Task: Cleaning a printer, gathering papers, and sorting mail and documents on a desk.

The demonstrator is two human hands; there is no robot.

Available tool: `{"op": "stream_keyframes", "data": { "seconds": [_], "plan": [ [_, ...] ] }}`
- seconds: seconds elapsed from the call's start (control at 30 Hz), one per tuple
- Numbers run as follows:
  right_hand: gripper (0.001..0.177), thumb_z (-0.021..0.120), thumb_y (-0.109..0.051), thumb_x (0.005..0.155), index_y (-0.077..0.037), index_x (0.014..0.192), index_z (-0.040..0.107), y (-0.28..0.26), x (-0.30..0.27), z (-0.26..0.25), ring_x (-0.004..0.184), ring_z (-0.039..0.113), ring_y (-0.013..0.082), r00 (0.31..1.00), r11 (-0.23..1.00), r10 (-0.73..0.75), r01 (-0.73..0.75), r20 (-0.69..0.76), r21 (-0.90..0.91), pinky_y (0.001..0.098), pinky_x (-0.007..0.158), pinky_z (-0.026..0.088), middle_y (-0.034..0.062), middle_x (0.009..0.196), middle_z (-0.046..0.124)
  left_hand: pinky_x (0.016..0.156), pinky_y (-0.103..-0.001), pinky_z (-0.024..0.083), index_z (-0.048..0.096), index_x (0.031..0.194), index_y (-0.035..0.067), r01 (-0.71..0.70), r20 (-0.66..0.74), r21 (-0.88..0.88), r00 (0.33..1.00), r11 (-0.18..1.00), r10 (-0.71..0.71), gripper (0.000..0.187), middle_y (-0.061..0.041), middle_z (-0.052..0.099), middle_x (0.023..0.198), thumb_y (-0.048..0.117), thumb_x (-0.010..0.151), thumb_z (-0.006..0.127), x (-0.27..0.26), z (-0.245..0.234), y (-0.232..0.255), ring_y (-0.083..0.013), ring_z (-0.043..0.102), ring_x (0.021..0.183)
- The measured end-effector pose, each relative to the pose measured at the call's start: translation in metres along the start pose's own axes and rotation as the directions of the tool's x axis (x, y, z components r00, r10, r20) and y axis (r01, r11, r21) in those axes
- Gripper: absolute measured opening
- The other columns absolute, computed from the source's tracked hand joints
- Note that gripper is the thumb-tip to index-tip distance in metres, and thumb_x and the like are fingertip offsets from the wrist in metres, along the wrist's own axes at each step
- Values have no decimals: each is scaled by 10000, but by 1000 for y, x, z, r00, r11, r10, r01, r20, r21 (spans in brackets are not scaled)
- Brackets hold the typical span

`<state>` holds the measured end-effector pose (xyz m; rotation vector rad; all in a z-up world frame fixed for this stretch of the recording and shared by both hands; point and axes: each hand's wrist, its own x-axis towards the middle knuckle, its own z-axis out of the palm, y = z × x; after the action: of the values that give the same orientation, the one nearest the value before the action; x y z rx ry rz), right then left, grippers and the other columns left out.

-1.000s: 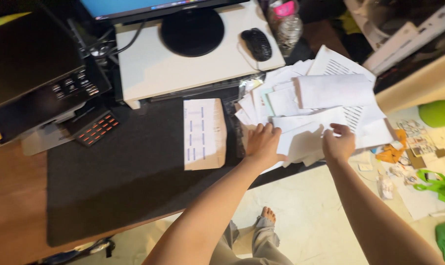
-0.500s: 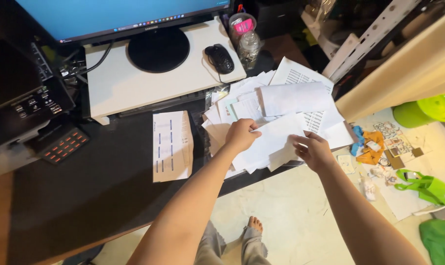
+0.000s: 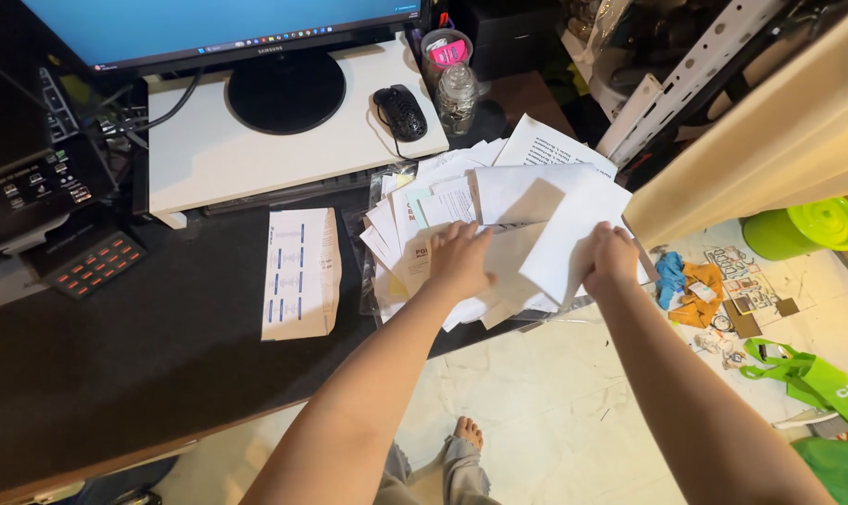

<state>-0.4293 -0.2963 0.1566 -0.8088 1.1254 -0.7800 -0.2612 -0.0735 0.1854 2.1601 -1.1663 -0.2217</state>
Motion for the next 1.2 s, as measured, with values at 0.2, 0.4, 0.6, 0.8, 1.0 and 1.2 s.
{"op": "stream_keyframes", "data": {
  "seconds": [0.2, 0.4, 0.6, 0.8, 1.0, 1.2],
  "plan": [
    [382, 620, -103, 974, -86, 1333, 490, -15, -16, -13, 1192, 661, 240, 998, 992, 56, -52, -30, 115, 417, 1011, 601, 88, 1265, 618, 1028, -536, 307, 543, 1409, 139, 42, 190, 250, 977, 967, -92, 816, -113, 571, 1305, 176, 656, 854, -14, -23, 25, -297, 448, 1252],
    [501, 517, -135, 962, -44, 1445, 423, 0, -27, -36, 1287, 621, 302, 981, 940, 174, -138, -91, 312, 484, 1055, 552, 124, 1347, 604, 901, -480, 498, 726, 1009, 159, 199, 74, 48, 977, 979, -202, 91, -95, 745, 934, 199, 930, 708, 15, -19, 7, -313, 710, 946],
    [422, 532, -95, 820, -59, 1236, 472, 9, -44, -35, 1174, 622, 273, 986, 943, 160, -166, 43, 287, 477, 1056, 503, 85, 1201, 572, 804, -475, 525, 702, 998, 131, -51, -28, -24, 998, 998, 51, 96, -93, 750, 900, 103, 930, 639, 10, -44, 33, -325, 699, 891],
    [277, 476, -70, 813, 10, 1077, 451, 19, 22, -75, 1098, 654, 273, 995, 866, 90, -59, -38, 496, 400, 1028, 567, 132, 1123, 581, 935, -418, 447, 719, 1004, 122, -444, -228, 304, 825, 843, 517, 310, -98, 744, 1047, 16, 724, 640, 16, -42, 34, -296, 622, 1048],
    [302, 522, -101, 884, -15, 1172, 500, -54, -59, -18, 969, 642, 255, 971, 974, -56, 3, 230, 226, 366, 837, 586, 131, 1067, 617, 1029, -378, 405, 765, 1010, 166, -519, 229, 262, 852, 813, 470, 296, -34, 723, 955, -12, 826, 616, 24, -34, 33, -232, 587, 1083],
    [251, 615, -49, 938, -71, 1186, 588, -81, -92, 13, 1062, 624, 211, 929, 976, -219, 204, 297, 80, 370, 864, 524, 43, 1102, 667, 1104, -387, 350, 766, 879, 146, -617, 176, 315, 785, 721, 595, 178, -16, 725, 961, 35, 842, 632, 31, -46, 52, -240, 551, 1151]
  ]
}}
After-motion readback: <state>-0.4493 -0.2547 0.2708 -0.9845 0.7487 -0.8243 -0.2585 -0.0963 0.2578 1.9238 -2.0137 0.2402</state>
